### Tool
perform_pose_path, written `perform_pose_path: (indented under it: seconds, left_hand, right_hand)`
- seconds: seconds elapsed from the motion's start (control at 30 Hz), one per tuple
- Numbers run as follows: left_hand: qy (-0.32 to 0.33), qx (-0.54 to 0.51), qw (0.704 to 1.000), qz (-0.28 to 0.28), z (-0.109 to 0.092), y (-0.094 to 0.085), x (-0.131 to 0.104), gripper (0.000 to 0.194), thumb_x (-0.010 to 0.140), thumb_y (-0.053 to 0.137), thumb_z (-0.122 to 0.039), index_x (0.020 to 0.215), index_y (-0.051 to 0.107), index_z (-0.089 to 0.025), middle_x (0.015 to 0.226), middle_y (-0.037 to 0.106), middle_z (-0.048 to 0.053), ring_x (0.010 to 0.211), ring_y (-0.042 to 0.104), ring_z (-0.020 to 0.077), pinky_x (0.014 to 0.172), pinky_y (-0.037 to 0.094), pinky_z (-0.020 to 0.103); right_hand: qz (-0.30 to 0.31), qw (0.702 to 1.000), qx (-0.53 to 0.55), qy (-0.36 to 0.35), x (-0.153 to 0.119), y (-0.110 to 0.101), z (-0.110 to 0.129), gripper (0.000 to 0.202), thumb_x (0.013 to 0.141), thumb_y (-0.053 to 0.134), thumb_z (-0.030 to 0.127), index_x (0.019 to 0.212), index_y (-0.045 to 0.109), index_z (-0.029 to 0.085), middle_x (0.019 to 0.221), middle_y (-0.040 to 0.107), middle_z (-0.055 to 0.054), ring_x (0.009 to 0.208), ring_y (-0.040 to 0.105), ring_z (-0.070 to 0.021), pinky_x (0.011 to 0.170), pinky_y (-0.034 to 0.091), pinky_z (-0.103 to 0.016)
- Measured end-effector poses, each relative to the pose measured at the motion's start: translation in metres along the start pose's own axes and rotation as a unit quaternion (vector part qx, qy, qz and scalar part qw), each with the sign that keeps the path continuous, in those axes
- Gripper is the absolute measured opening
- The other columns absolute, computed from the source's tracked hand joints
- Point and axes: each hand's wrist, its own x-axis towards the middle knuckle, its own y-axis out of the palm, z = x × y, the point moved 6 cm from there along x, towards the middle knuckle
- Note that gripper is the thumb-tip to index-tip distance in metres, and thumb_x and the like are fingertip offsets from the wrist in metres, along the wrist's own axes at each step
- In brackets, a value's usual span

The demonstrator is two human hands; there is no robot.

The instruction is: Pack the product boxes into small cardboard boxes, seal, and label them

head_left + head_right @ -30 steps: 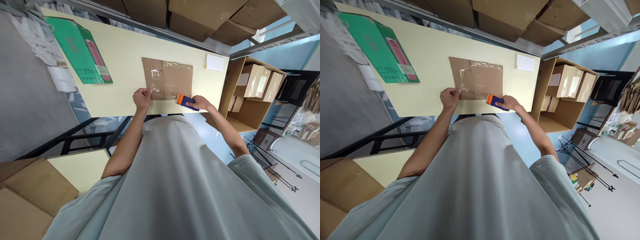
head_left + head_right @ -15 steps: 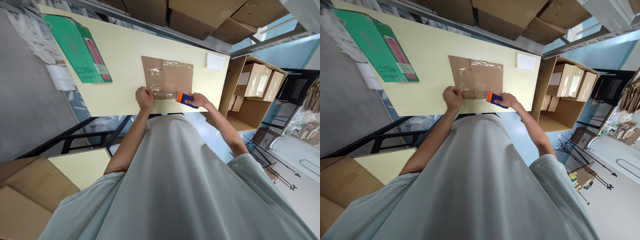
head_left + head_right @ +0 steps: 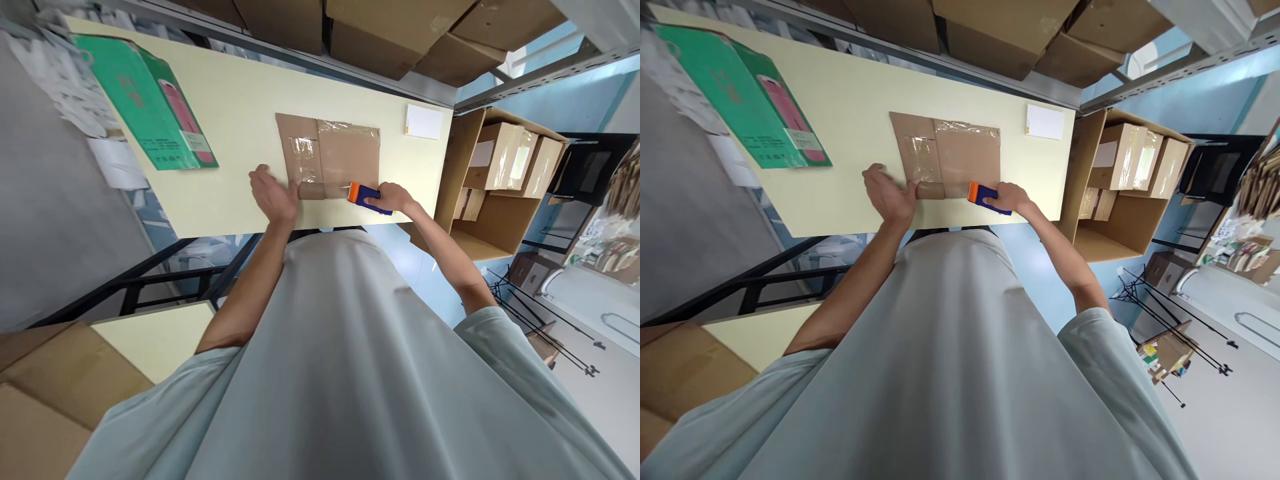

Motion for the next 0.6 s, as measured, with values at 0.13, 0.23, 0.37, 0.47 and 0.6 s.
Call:
perform_pose_path:
  seconds: [0.13, 0.23, 0.37, 0.47, 0.6]
  left_hand:
    - [0.134, 0.054, 0.984, 0.108, -0.036, 0.025, -0.013, 0.076, 0.109, 0.063, -0.067, 0.169, 0.056, -0.02, 0.181, 0.047, 0.025, 0.176, 0.033, 0.0485, 0.145, 0.02, 0.07]
    - [0.256, 0.054, 0.933, 0.249, -0.062, 0.062, -0.034, 0.097, 0.108, 0.054, -0.079, 0.181, 0.046, -0.015, 0.19, 0.038, 0.024, 0.182, 0.023, 0.046, 0.148, 0.011, 0.067]
    - [0.297, 0.063, 0.908, 0.289, -0.061, 0.084, -0.037, 0.112, 0.104, 0.055, -0.086, 0.185, 0.039, -0.01, 0.193, 0.029, 0.026, 0.184, 0.018, 0.0467, 0.148, 0.009, 0.068]
    - [0.306, 0.05, 0.907, 0.284, -0.051, 0.086, -0.031, 0.109, 0.103, 0.057, -0.082, 0.185, 0.039, -0.013, 0.193, 0.029, 0.025, 0.184, 0.019, 0.0451, 0.148, 0.011, 0.066]
    - [0.313, 0.036, 0.905, 0.287, -0.044, 0.086, -0.03, 0.105, 0.105, 0.058, -0.077, 0.186, 0.038, -0.015, 0.194, 0.026, 0.024, 0.185, 0.017, 0.042, 0.149, 0.009, 0.066]
  right_hand:
    - [-0.02, 0.999, -0.02, 0.02, 0.0, -0.003, 0.0, 0.046, 0.106, 0.08, 0.059, 0.12, 0.078, 0.015, 0.115, 0.086, -0.02, 0.116, 0.082, -0.0372, 0.095, 0.064, -0.04]
    - [-0.039, 0.998, -0.042, 0.036, -0.004, -0.007, 0.001, 0.051, 0.106, 0.08, 0.058, 0.13, 0.076, 0.014, 0.127, 0.084, -0.022, 0.128, 0.079, -0.0394, 0.103, 0.064, -0.041]
    - [-0.042, 0.994, -0.071, 0.07, -0.014, -0.013, 0.008, 0.048, 0.109, 0.076, 0.051, 0.137, 0.075, 0.013, 0.135, 0.082, -0.024, 0.132, 0.078, -0.0409, 0.108, 0.064, -0.046]
    - [-0.035, 0.992, -0.084, 0.089, -0.024, -0.016, 0.019, 0.046, 0.109, 0.076, 0.049, 0.139, 0.075, 0.013, 0.132, 0.083, -0.024, 0.13, 0.078, -0.0406, 0.108, 0.065, -0.047]
    - [-0.045, 0.987, -0.098, 0.121, -0.034, -0.022, 0.04, 0.04, 0.108, 0.076, 0.041, 0.137, 0.077, 0.013, 0.129, 0.083, -0.024, 0.128, 0.079, -0.0407, 0.107, 0.066, -0.047]
